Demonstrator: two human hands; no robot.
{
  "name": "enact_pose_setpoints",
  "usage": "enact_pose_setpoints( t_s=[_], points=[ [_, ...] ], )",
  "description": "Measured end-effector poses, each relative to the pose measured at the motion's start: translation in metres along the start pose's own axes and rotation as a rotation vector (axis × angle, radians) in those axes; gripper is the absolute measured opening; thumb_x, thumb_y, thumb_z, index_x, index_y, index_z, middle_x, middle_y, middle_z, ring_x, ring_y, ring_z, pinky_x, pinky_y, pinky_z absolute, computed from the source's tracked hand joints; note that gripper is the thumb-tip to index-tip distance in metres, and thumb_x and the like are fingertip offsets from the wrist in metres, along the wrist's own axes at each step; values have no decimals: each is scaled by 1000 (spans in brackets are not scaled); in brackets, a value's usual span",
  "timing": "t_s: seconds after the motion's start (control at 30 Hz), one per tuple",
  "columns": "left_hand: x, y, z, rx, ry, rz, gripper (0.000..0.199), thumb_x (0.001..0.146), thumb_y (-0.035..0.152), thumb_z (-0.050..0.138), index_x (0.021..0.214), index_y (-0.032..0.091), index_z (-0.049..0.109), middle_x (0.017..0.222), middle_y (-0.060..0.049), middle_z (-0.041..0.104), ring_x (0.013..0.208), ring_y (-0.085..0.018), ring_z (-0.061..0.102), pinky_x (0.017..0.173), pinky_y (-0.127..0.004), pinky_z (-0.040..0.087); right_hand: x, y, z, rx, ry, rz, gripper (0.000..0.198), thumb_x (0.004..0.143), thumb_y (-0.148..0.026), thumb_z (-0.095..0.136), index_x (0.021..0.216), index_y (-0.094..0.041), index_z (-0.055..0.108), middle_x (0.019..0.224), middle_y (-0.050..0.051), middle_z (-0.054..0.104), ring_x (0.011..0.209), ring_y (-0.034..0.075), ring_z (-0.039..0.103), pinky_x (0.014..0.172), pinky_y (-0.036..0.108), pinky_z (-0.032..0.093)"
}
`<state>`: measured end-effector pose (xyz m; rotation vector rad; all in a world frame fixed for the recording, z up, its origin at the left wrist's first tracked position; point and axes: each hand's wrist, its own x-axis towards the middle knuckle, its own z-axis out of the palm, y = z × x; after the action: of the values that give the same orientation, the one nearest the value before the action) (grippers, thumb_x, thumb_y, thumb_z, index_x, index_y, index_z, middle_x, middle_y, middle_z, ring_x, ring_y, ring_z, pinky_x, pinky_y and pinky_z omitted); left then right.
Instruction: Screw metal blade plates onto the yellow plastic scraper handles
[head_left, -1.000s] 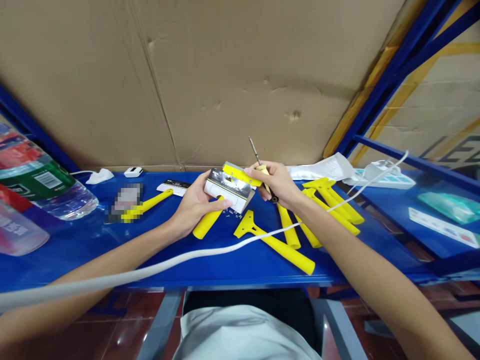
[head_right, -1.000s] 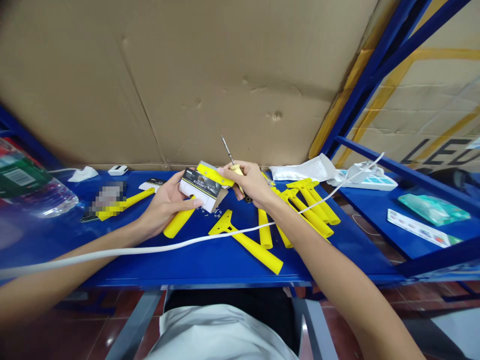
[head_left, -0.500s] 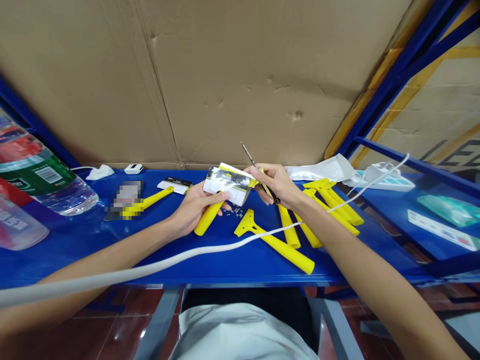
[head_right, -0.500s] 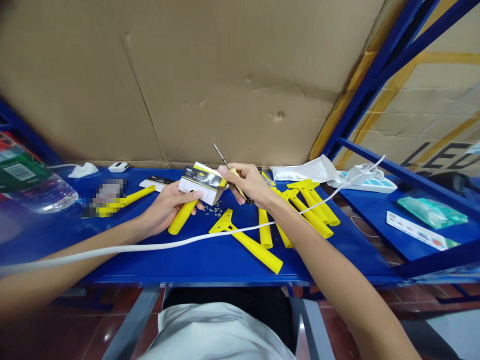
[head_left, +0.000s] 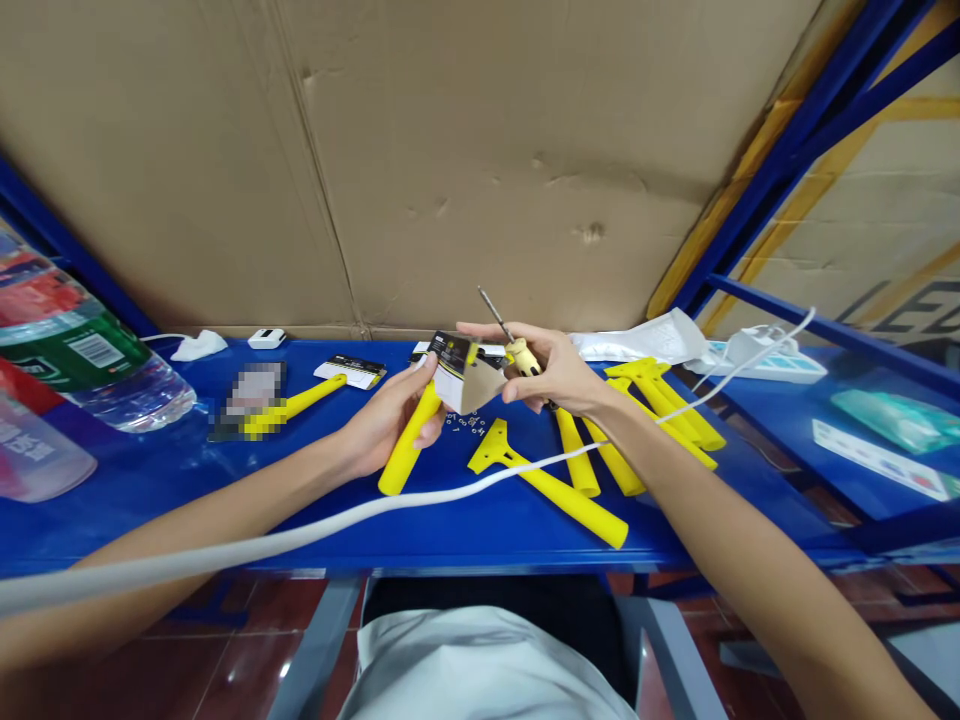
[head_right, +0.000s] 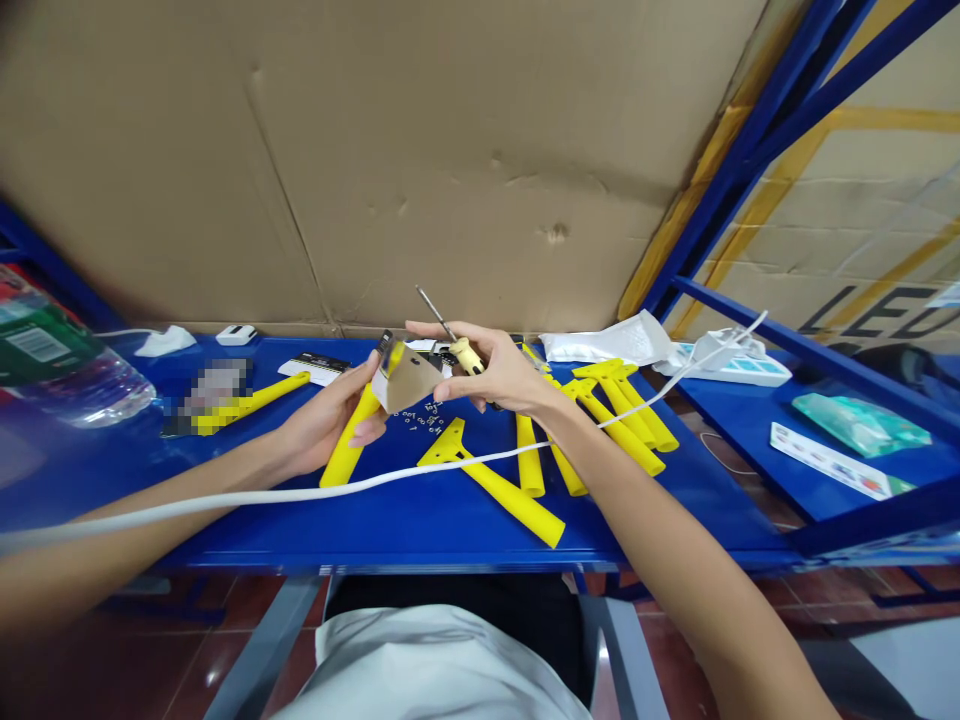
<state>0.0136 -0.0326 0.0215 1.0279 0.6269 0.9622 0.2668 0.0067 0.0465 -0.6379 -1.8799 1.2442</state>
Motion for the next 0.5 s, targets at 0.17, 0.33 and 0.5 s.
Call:
enact_pose_setpoints(
  t_s=[0.17, 0.33, 0.5],
  points=[
    [-1, 2, -8, -116, -165, -229, 31, 103, 41, 71, 84, 18, 65, 52, 6, 49, 27, -5, 27, 27, -16, 29, -2, -3, 6, -23, -72, 5, 89, 67, -43, 105, 149, -31, 72, 77, -4, 69, 51, 10, 44, 43, 23, 43],
    [-6, -4, -11, -123, -340, -320, 24, 102, 41, 66, 98, 18, 72, 48, 5, 51, 23, -7, 25, 24, -17, 29, 2, 9, 13, -74, 6, -5, 63, 79, -46, 97, 136, -26, 78, 105, 2, 78, 56, 9, 57, 39, 20, 45],
    [-7, -4, -9, -38, -349, -427, 34, 102, 43, 62, 115, 14, 74, 54, 1, 59, 25, -8, 30, 26, -18, 31, 4, 12, 15, -95, 134, 0, 40, 83, -50, 94, 105, -20, 80, 74, -2, 72, 42, 8, 50, 37, 23, 37]
  ],
)
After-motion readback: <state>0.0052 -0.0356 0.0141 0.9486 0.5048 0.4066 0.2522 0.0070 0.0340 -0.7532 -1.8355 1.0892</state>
